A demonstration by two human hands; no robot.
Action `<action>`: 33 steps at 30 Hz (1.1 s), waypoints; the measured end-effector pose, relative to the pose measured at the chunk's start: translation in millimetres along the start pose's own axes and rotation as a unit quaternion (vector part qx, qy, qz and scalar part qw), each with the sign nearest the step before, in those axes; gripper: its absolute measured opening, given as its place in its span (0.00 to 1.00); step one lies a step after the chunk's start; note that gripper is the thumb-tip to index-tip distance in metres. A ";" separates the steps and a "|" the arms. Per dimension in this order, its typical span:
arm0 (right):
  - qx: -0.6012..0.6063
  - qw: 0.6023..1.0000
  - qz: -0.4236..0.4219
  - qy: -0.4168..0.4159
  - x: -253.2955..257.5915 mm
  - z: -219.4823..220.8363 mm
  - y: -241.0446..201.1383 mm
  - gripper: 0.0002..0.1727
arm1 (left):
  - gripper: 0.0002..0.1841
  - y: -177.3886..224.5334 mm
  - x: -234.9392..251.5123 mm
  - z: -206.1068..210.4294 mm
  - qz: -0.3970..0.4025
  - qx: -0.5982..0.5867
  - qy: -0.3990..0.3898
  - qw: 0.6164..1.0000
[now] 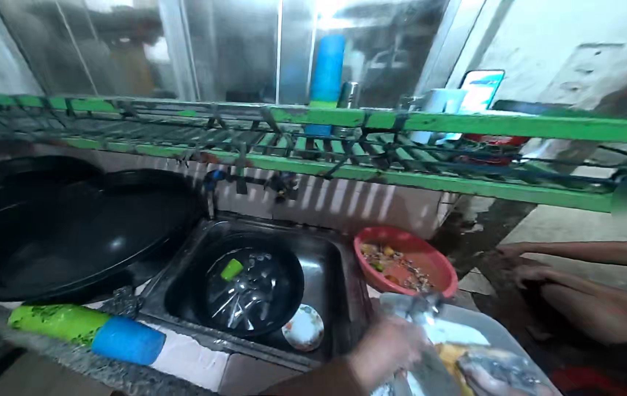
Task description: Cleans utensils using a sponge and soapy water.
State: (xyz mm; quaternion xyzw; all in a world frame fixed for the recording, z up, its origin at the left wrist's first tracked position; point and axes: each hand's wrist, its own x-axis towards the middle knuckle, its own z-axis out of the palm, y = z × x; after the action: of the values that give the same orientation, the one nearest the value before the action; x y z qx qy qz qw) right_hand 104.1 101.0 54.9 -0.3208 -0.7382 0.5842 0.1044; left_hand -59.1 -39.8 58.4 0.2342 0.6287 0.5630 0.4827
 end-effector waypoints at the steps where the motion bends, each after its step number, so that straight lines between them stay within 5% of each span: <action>1: 0.050 0.998 -0.034 0.015 3.1 0.3 -2.9 0.26 | 0.17 -0.8 -2.7 6.7 -0.010 0.055 -0.025 0.998; 4: 0.096 0.989 -0.083 0.078 6.6 10.3 -8.7 0.29 | 0.20 -0.5 -9.3 24.7 -0.012 0.090 -0.035 0.995; 7: 0.099 0.985 -0.045 0.136 6.8 27.8 -7.2 0.32 | 0.16 4.3 -10.0 29.5 -0.003 0.072 0.025 0.997; 12: -0.040 0.989 0.020 0.138 26.1 23.1 -4.2 0.37 | 0.16 1.3 -6.7 33.7 -0.030 0.172 0.030 0.984; 23: -0.249 0.962 0.056 0.094 33.2 8.5 -12.5 0.36 | 0.16 -6.3 -4.5 40.9 -0.094 0.155 0.048 0.982; 28: 0.053 0.977 0.025 0.206 36.8 -21.9 -11.2 0.37 | 0.13 -11.2 -20.3 41.4 -0.084 0.039 0.019 0.995; 31: 0.062 0.991 0.044 0.110 18.1 -5.1 -11.3 0.41 | 0.13 -10.5 -25.8 41.3 -0.062 0.010 -0.042 0.997; 33: 0.044 0.989 0.019 0.141 11.6 1.0 -14.0 0.36 | 0.14 -10.7 -28.6 37.8 -0.048 0.020 -0.082 0.995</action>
State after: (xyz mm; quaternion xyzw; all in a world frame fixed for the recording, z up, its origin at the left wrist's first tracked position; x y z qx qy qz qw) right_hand 89.7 105.5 65.0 -0.4094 -0.6832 0.5669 0.2105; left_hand -11.4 -48.3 62.0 0.2591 0.6088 0.5053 0.5539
